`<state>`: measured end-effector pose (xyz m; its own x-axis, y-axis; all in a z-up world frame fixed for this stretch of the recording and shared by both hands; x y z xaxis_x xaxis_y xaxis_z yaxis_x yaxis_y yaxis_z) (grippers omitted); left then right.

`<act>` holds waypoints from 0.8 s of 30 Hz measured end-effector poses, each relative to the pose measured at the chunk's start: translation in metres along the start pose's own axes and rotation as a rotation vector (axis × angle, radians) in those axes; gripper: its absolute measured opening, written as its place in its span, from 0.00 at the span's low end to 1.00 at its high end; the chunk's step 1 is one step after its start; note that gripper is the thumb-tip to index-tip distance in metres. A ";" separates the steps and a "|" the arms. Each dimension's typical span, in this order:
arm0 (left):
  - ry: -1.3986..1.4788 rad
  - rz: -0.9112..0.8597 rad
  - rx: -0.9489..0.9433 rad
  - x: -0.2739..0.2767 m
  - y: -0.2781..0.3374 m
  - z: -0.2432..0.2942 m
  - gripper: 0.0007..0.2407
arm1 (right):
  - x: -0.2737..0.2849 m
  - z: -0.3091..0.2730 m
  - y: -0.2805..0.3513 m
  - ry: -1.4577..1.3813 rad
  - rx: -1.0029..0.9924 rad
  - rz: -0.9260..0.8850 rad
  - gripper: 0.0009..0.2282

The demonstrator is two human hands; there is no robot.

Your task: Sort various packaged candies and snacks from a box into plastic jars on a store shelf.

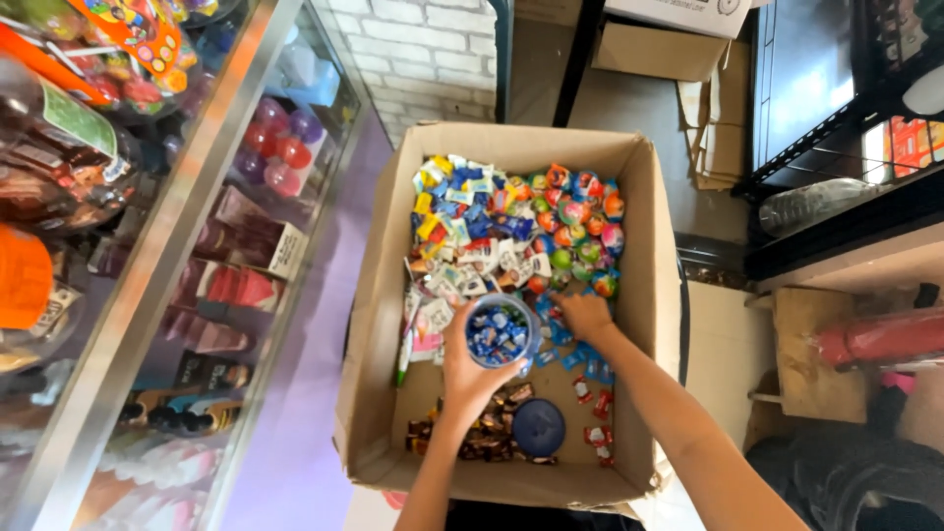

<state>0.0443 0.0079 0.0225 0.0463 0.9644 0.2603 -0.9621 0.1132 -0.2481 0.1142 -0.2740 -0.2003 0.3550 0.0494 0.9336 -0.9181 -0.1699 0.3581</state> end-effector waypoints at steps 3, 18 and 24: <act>0.015 -0.011 -0.015 -0.001 0.000 0.001 0.40 | 0.006 0.004 0.005 -0.070 -0.096 -0.046 0.21; -0.027 -0.013 -0.036 -0.009 0.003 -0.012 0.41 | 0.245 -0.064 0.116 -1.451 0.001 -0.010 0.12; 0.030 -0.012 -0.053 -0.005 0.004 -0.012 0.40 | 0.243 -0.091 0.118 -1.148 0.495 0.201 0.18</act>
<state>0.0429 0.0063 0.0093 0.0665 0.9696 0.2353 -0.9460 0.1363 -0.2940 0.0760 -0.1928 0.0705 0.3933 -0.8575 0.3316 -0.8974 -0.4364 -0.0641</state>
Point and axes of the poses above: each hand's wrist, its own y-axis away from the middle knuckle, its own x-axis out of the back of the hand, z = x × y, the point moved 4 cm from there along -y, towards the middle knuckle, and after that the axes turned 4 degrees about -z, right-handed, at the moved point
